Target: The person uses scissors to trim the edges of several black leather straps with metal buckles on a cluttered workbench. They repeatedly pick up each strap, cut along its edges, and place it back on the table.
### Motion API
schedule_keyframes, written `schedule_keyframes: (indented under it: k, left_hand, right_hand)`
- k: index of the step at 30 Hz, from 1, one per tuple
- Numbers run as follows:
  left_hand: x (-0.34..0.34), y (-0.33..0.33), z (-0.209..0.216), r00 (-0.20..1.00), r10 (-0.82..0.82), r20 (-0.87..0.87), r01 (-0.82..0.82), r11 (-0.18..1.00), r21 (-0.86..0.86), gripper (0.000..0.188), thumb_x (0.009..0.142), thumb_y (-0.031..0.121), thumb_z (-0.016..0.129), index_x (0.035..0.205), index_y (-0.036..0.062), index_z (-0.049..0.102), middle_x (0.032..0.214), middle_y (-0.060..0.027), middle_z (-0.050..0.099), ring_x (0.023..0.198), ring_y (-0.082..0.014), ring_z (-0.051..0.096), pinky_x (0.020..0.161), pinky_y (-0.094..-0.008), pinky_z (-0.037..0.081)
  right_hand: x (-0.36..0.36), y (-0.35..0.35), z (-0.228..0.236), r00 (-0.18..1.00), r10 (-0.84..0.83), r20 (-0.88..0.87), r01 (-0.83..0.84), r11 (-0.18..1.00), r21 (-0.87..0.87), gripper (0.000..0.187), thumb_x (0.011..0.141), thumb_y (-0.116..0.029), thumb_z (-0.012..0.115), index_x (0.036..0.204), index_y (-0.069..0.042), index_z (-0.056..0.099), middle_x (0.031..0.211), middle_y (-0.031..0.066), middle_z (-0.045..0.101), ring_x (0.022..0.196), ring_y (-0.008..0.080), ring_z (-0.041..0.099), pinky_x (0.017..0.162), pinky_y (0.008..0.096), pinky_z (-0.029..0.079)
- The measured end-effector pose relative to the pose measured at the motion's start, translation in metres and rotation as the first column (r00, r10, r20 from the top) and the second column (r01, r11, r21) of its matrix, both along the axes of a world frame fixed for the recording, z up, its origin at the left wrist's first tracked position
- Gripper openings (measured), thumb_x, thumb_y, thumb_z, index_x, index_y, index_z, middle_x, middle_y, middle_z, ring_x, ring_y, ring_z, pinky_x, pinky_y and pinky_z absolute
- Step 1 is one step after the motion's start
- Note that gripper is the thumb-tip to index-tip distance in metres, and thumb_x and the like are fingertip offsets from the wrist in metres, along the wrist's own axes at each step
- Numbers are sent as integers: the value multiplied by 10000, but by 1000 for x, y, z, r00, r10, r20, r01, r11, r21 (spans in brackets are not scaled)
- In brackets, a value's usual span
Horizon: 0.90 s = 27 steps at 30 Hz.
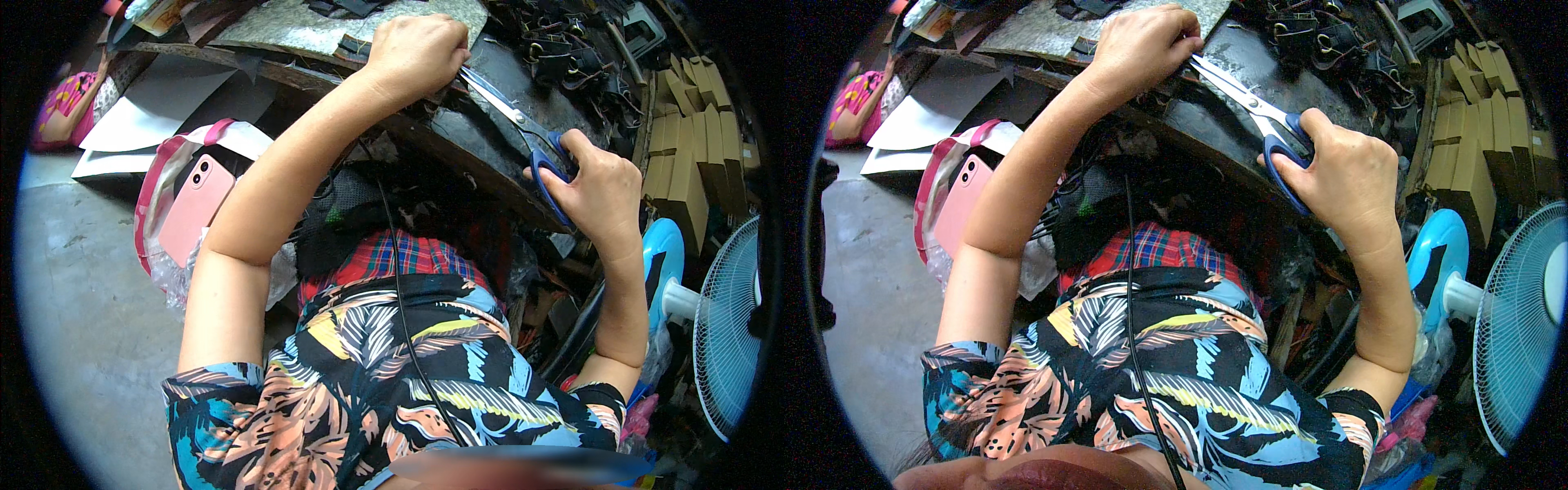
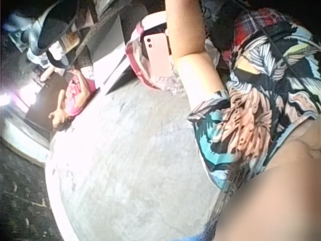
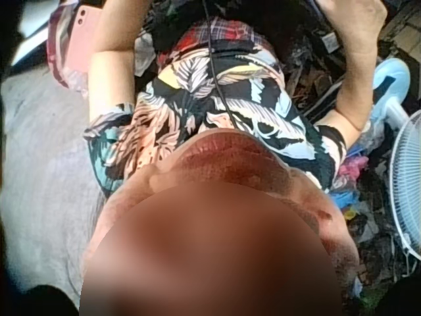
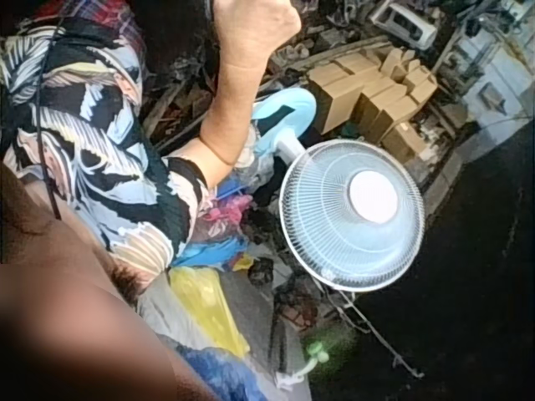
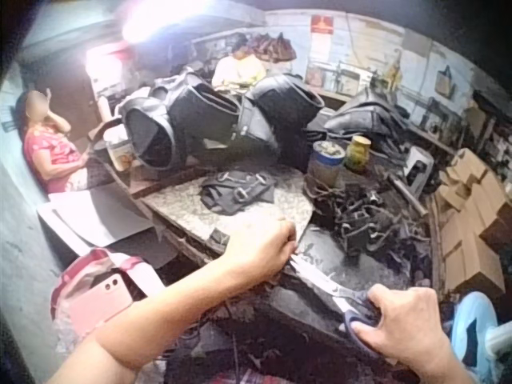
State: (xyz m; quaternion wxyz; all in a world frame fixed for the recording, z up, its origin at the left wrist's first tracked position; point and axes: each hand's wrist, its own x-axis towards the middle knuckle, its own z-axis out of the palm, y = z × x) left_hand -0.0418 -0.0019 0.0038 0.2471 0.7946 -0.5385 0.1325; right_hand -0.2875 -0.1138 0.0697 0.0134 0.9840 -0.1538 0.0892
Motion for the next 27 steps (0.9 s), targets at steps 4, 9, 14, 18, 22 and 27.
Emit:
schedule_keyframes:
  k: [4, 9, 14, 18, 22, 27]
  left_hand:
    - [8, 1, -2, 996, 25, -84, -28, 999, -40, 177, 897, 220, 636, 933, 55, 693, 921, -156, 681, 879, -352, 676, 778, -457, 532]
    - [16, 9, 6, 950, -56, -306, 47, 998, -36, 210, 906, 221, 618, 885, 16, 660, 874, -195, 669, 887, -378, 648, 788, -460, 498]
    - [18, 15, 8, 956, -165, -243, 158, 986, -46, 157, 875, 187, 630, 933, 61, 703, 915, -163, 668, 934, -336, 646, 792, -435, 498]
    - [20, 17, 11, 972, -170, -163, 182, 981, 63, 137, 859, 162, 643, 955, 130, 735, 940, -125, 647, 945, -318, 635, 780, -420, 494]
    - [21, 20, 15, 956, -282, -82, 288, 955, 74, 125, 853, 153, 649, 940, 152, 739, 925, -115, 624, 924, -327, 625, 760, -423, 491]
    - [20, 18, 20, 948, -319, 6, 317, 945, 74, 71, 847, 158, 640, 836, 102, 682, 888, -132, 595, 902, -343, 613, 739, -439, 484]
  right_hand:
    - [0, -2, -3, 1000, -28, 0, 28, 990, 140, 420, 750, -429, 809, 914, -70, 668, 657, 130, 655, 616, 289, 680, 582, 374, 494]
    - [4, -7, 9, 985, -77, -153, 117, 956, 270, 451, 738, -458, 805, 869, -46, 677, 637, 110, 638, 564, 237, 636, 560, 341, 456]
    - [12, -14, 13, 992, -35, -122, 67, 960, 271, 472, 737, -475, 802, 843, -32, 679, 623, 109, 632, 547, 216, 616, 558, 337, 455]
    - [13, -14, 5, 994, -23, -107, 47, 972, 232, 455, 744, -467, 799, 838, -38, 679, 632, 109, 640, 551, 234, 626, 563, 342, 462]
    - [11, -16, -1, 997, -6, -75, 23, 973, 229, 435, 756, -457, 795, 832, -45, 677, 641, 107, 648, 554, 247, 635, 566, 351, 469]
    - [11, -18, -3, 997, 3, -79, 12, 982, 190, 453, 756, -474, 794, 834, -45, 671, 628, 100, 638, 555, 250, 636, 566, 360, 472]
